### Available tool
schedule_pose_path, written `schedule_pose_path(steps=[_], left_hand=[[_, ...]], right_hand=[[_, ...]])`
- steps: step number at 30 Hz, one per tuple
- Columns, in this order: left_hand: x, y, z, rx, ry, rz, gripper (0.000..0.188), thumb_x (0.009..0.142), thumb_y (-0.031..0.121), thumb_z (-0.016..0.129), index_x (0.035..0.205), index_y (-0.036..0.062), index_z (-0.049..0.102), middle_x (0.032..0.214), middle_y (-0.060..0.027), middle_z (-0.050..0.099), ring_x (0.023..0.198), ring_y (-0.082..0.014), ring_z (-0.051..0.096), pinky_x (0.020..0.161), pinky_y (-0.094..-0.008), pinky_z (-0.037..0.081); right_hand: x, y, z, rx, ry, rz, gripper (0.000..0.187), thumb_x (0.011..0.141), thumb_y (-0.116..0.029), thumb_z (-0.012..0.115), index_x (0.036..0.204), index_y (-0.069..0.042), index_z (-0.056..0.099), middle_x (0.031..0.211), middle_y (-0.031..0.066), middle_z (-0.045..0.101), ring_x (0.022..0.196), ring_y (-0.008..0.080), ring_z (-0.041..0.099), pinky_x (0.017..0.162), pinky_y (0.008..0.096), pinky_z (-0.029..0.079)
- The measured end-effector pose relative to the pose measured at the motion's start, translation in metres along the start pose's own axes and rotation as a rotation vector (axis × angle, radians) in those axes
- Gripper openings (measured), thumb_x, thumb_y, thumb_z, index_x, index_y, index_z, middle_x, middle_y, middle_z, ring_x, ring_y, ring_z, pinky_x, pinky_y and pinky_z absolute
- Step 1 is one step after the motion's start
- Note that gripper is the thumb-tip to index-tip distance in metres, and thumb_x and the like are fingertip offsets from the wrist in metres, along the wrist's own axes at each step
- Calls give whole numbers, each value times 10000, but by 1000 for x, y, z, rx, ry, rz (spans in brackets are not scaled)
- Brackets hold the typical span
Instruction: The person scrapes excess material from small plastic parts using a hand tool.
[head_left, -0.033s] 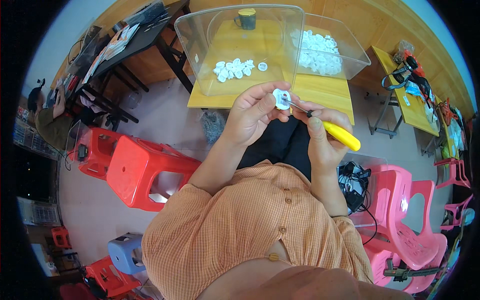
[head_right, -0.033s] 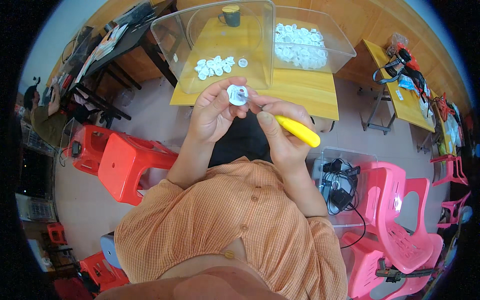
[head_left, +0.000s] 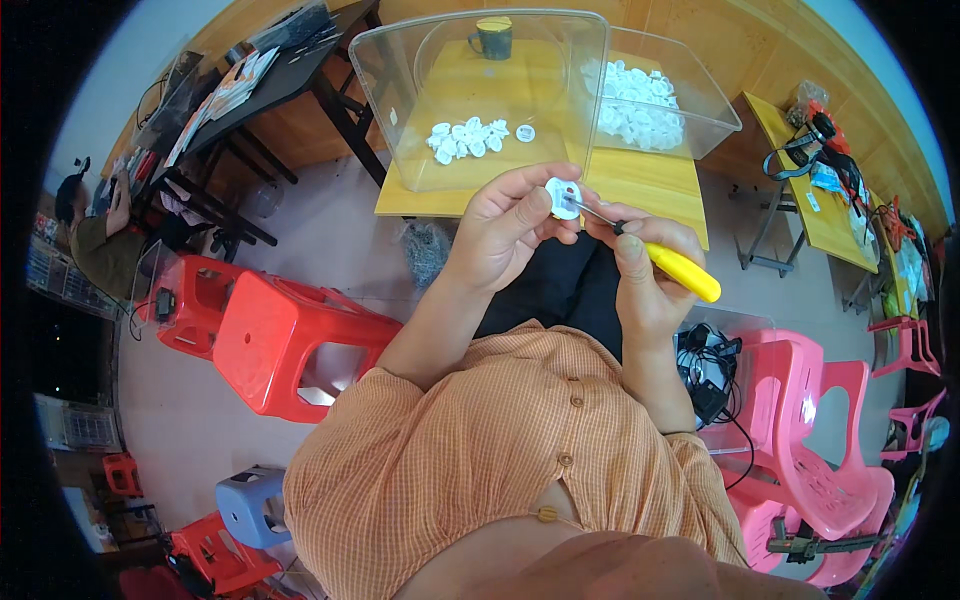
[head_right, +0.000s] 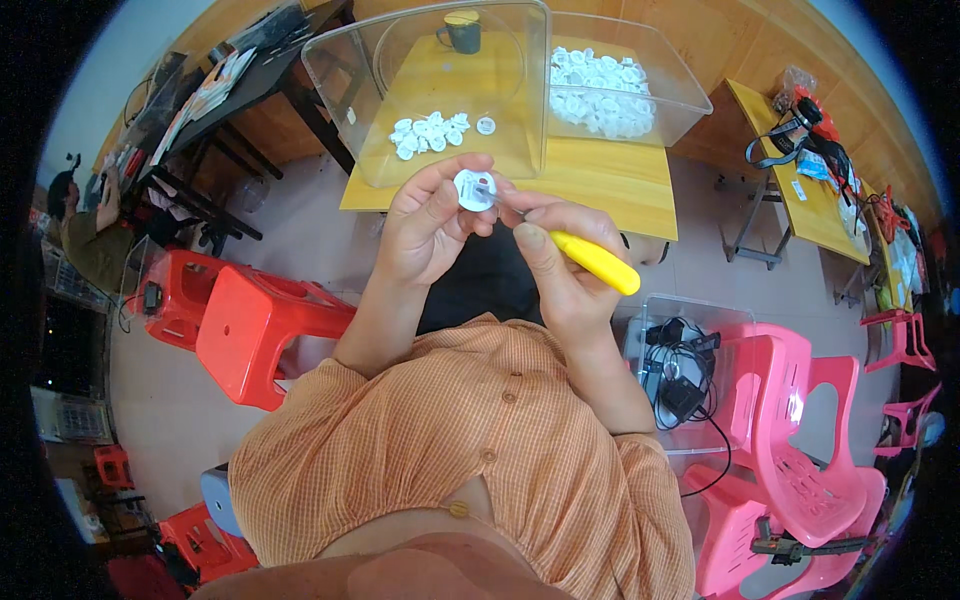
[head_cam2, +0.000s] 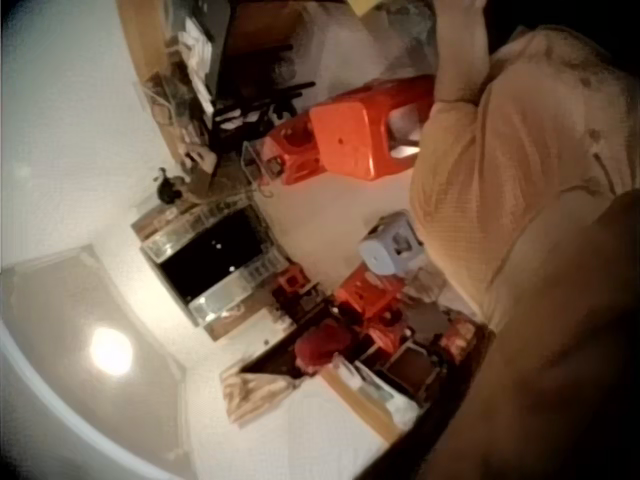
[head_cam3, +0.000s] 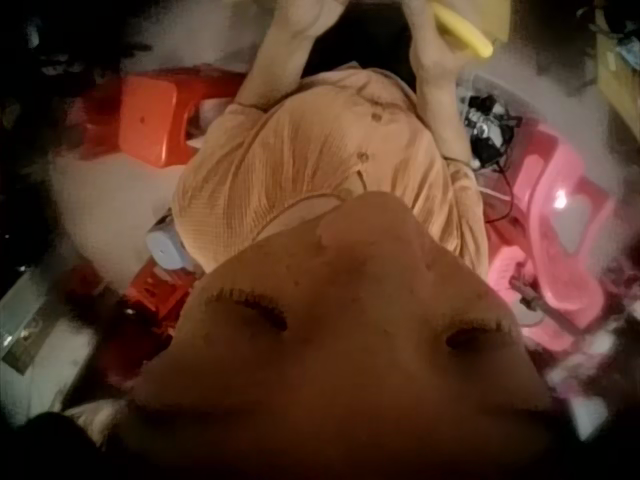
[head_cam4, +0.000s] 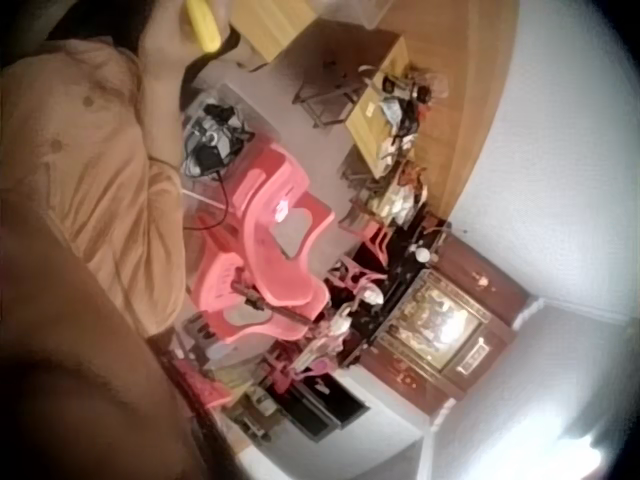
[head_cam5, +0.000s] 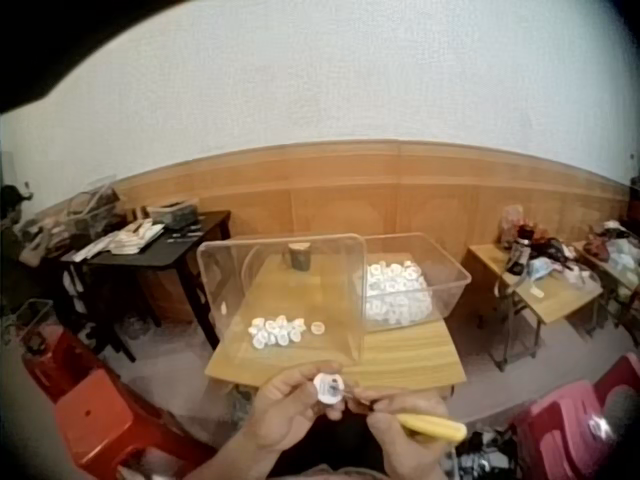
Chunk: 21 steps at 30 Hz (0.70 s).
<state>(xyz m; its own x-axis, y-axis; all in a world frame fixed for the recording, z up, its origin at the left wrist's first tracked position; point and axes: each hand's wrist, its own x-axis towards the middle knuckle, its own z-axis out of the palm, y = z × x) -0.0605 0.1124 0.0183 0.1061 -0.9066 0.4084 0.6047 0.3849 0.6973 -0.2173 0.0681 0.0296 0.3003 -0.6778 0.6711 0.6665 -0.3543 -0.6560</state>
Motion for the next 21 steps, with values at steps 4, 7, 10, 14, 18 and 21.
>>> schedule_pose_path(steps=[4, 7, 10, 14, 18, 21], left_hand=[[0, 1, 0, 12, -7, -4, 342, 940, 172, 508, 1235, -1, 503, 1079, -161, 613, 815, -141, 628, 745, -252, 524], [0, 0, 0, 24, 4, -4, 344, 941, 177, 508, 1236, 0, 502, 1078, -161, 614, 814, -141, 628, 745, -252, 524], [1, 0, 0, 23, 2, -3, 346, 941, 179, 509, 1236, 0, 502, 1076, -162, 615, 816, -140, 628, 745, -251, 523], [0, -1, 0, 25, -4, 3, 349, 940, 182, 511, 1237, -1, 501, 1077, -166, 615, 821, -142, 628, 745, -251, 523], [0, 1, 3, 4, -10, 2, 348, 942, 183, 507, 1232, -9, 502, 1079, -168, 614, 829, -148, 628, 747, -256, 524], [0, 2, 2, -10, -14, -11, 347, 943, 182, 505, 1229, -14, 501, 1078, -167, 614, 834, -149, 629, 750, -259, 526]], right_hand=[[0, 0, 2, -16, 12, -7, 116, 860, 12, 596, 955, 23, 531, 1045, 221, 607, 960, 264, 623, 850, 369, 516], [0, 1, 2, -43, 10, -11, 116, 857, 16, 597, 955, 25, 536, 1040, 215, 610, 949, 259, 628, 841, 357, 520], [-1, 0, -1, -127, 3, -13, 118, 854, 17, 599, 953, 26, 535, 1034, 208, 613, 937, 254, 633, 843, 347, 519], [-1, 0, 0, -133, 14, -15, 118, 852, 16, 602, 949, 27, 535, 1027, 206, 615, 918, 249, 639, 844, 344, 518], [1, -3, 2, -10, 28, 17, 117, 857, 14, 596, 952, 27, 530, 1025, 215, 613, 938, 259, 632, 851, 361, 518], [1, -3, 0, 24, 16, 26, 115, 862, 13, 589, 956, 29, 525, 1028, 222, 608, 956, 270, 625, 860, 375, 516]])
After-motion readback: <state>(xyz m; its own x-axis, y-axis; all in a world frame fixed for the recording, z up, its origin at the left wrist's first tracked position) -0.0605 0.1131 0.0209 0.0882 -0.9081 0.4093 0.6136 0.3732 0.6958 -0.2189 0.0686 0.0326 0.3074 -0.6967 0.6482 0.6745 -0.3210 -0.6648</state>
